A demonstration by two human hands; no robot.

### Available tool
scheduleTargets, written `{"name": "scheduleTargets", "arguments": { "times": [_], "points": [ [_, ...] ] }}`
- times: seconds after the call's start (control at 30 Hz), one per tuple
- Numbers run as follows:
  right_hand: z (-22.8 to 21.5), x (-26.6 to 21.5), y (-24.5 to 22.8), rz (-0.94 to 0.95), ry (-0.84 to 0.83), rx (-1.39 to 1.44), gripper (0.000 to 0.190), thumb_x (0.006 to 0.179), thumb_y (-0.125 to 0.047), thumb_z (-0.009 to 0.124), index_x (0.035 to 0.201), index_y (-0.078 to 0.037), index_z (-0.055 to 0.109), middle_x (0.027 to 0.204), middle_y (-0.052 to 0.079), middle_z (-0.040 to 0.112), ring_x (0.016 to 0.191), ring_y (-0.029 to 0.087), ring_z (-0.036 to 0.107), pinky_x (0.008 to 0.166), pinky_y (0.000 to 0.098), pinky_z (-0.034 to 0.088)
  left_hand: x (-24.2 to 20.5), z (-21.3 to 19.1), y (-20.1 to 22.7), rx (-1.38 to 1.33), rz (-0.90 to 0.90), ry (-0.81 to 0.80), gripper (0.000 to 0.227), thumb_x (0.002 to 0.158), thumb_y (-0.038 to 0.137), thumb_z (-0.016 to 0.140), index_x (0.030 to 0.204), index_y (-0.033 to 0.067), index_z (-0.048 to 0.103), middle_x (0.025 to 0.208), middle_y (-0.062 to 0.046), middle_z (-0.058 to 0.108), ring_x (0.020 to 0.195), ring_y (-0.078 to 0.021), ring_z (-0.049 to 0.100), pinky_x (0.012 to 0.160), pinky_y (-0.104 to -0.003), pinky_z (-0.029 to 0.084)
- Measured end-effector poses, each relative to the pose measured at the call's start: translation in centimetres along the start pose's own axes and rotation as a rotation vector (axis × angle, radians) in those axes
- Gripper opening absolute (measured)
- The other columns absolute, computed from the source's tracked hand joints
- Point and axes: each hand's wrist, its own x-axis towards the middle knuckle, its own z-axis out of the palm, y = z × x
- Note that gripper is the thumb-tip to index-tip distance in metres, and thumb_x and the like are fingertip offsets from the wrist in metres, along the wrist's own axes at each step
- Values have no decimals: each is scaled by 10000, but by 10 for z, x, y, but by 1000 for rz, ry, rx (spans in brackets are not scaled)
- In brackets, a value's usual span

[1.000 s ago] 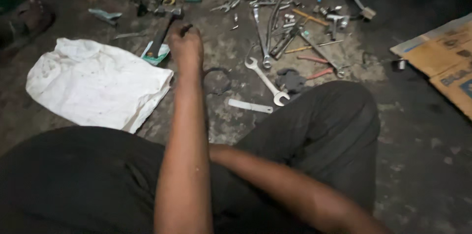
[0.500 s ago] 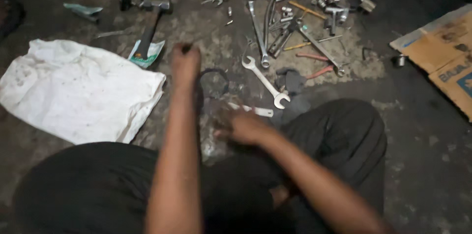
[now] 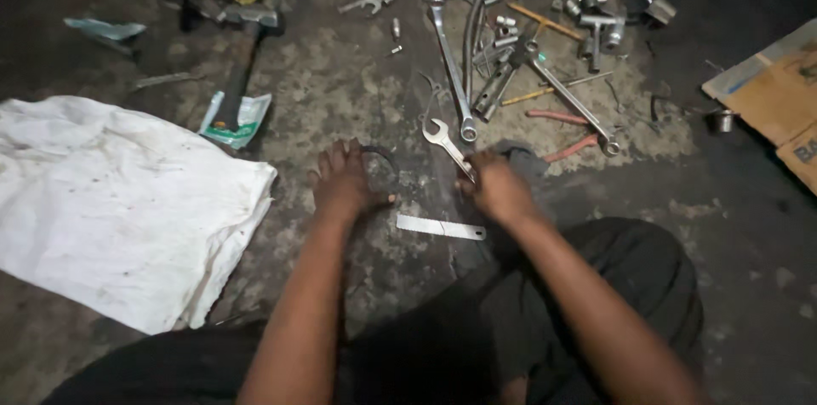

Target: The person sits on the floor and uses a metal file to smooth the edges of a small metal ring. They repeatedly file the ring, then wipe it with a rag to inspect the surface, and continue filing.

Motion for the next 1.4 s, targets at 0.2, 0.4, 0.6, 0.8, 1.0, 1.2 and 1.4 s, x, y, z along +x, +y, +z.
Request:
{"name": "scheduleTargets", "arguments": {
  "times": [0.2, 0.4, 0.6, 0.8, 1.0, 1.2, 1.4],
  "points": [
    [23, 31, 16, 51, -47, -92, 441, 793, -254, 786, 1134, -27, 624, 1127, 237, 649, 984, 443, 652, 841, 523, 524, 11, 18, -1, 79, 27, 65, 1256, 628, 559, 921, 1595, 119, 252, 1688, -134, 170, 1553, -401, 157, 1186, -625, 219],
    [35, 36, 18, 69, -111, -142, 484, 767, -285, 790, 1112, 2, 608, 997, 247, 685, 907, 438, 679, 798, 530, 538, 34, 24, -16, -5, -27, -94, 1143, 673, 446, 914, 1603, 348, 257, 1718, -88, 44, 1560, -415, 55, 1197, -643, 156],
    [25, 36, -1, 91, -156, -133, 490, 743, -300, 812, 1092, -20, 614, 966, 235, 700, 926, 428, 680, 814, 528, 529, 34, 17, -15, -61, -43, -151, 1129, 691, 401, 920, 1603, 348, 256, 1732, -72, -17, 1580, -400, -24, 1227, -627, 93],
    [25, 26, -8, -159, -70, 26, 378, 834, -165, 725, 1131, 10, 571, 1090, 280, 648, 1000, 471, 635, 847, 525, 519, 28, 11, -9, -45, 113, -151, 1258, 665, 338, 926, 1652, 301, 147, 1728, 10, 56, 1601, -335, -12, 1251, -607, 53],
    [9, 22, -23, -174, -114, 80, 334, 821, -91, 721, 1118, -33, 579, 1150, 227, 624, 1025, 439, 633, 843, 514, 510, 28, 1, -7, -30, 160, -180, 1194, 700, 86, 780, 1638, 293, 72, 1730, -36, -6, 1573, -333, -69, 1219, -599, 20],
    [38, 28, -4, -16, -24, 408, 470, 844, -32, 724, 1290, -72, 580, 1060, 139, 702, 965, 273, 693, 868, 380, 547, 42, 13, -20, -168, 138, 177, 809, 769, 112, 721, 1521, 149, 427, 1635, -158, 312, 1506, -401, 230, 1171, -616, 178],
    [61, 35, 12, 85, 33, 923, 380, 918, -39, 724, 1279, -92, 616, 1035, 9, 675, 967, 90, 656, 857, 264, 540, 47, 12, -6, -961, 112, -70, 482, 785, 266, 834, 1219, 82, 727, 984, -66, 778, 800, -195, 685, 724, -343, 564]
  ]
}}
